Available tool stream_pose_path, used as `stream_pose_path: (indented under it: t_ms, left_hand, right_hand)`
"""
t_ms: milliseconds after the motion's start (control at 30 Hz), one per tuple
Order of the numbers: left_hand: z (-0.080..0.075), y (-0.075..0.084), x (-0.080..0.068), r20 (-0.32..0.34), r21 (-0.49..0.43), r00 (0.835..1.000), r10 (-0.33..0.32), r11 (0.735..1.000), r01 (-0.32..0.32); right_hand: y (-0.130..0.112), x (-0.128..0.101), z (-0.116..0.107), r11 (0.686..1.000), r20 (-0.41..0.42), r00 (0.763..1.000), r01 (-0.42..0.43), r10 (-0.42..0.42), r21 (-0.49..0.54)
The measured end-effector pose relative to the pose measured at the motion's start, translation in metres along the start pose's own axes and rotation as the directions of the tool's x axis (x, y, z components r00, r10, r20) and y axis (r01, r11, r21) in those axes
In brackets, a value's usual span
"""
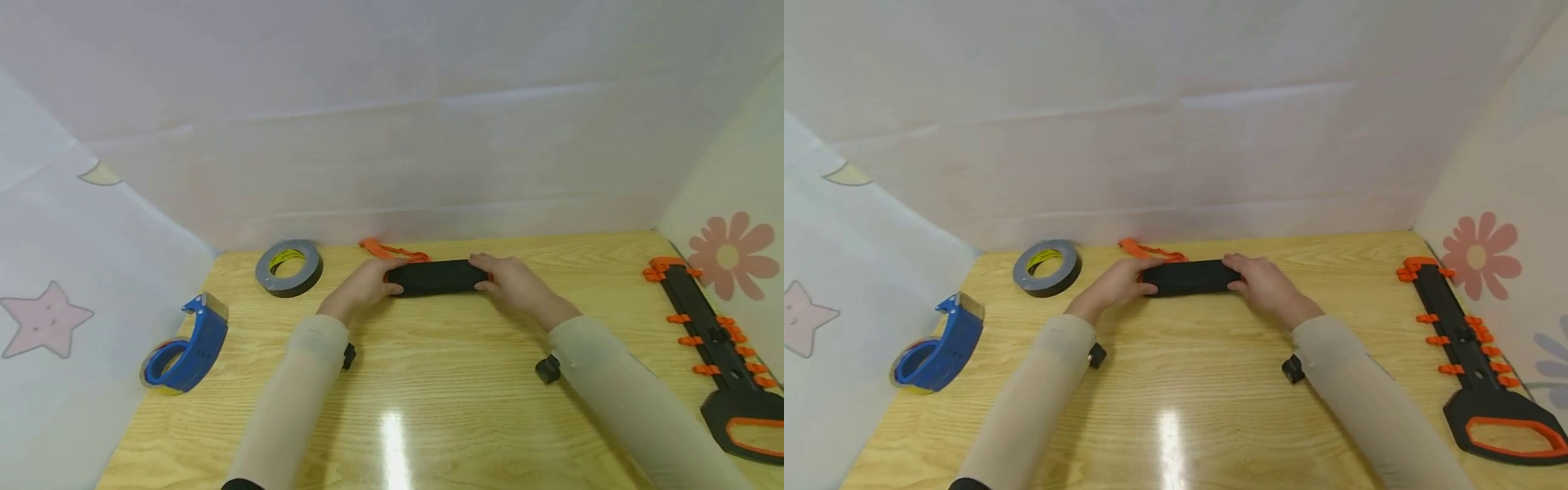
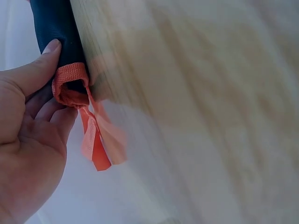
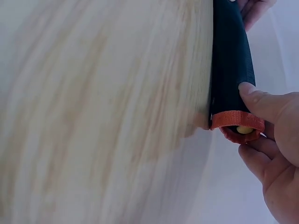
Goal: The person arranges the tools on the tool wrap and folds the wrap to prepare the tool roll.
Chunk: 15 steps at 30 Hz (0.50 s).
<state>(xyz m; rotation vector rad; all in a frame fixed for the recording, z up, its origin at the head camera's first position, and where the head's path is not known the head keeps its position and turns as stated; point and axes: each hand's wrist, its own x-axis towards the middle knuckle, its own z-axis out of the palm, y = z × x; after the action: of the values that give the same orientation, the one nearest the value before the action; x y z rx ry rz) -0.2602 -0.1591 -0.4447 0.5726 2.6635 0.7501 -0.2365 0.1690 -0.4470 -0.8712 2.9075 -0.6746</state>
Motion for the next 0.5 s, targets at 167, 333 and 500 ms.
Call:
stream_pose_path:
  t_ms: [167, 333, 500]
  left_hand:
    - [-0.0012, -0.0003, 0.0053, 0.011, 0.009, 1.0, 0.018, 1.0, -0.018]
    - [-0.0021, -0.0009, 0.007, 0.03, 0.01, 0.999, 0.025, 1.0, -0.025]
    - [-0.0031, -0.0013, 0.0063, 0.038, -0.006, 0.999, 0.012, 1.0, -0.012]
  right_hand:
    - [0.003, 0.0004, -0.0008, 1.0, 0.006, 1.0, -0.012, 0.012, -0.014]
    - [0.0028, -0.0003, -0.0032, 1.0, 0.024, 0.999, -0.023, 0.023, -0.011]
    - [0.0027, 0.0007, -0.0048, 0.999, 0.038, 0.999, -0.039, 0.038, 0.016]
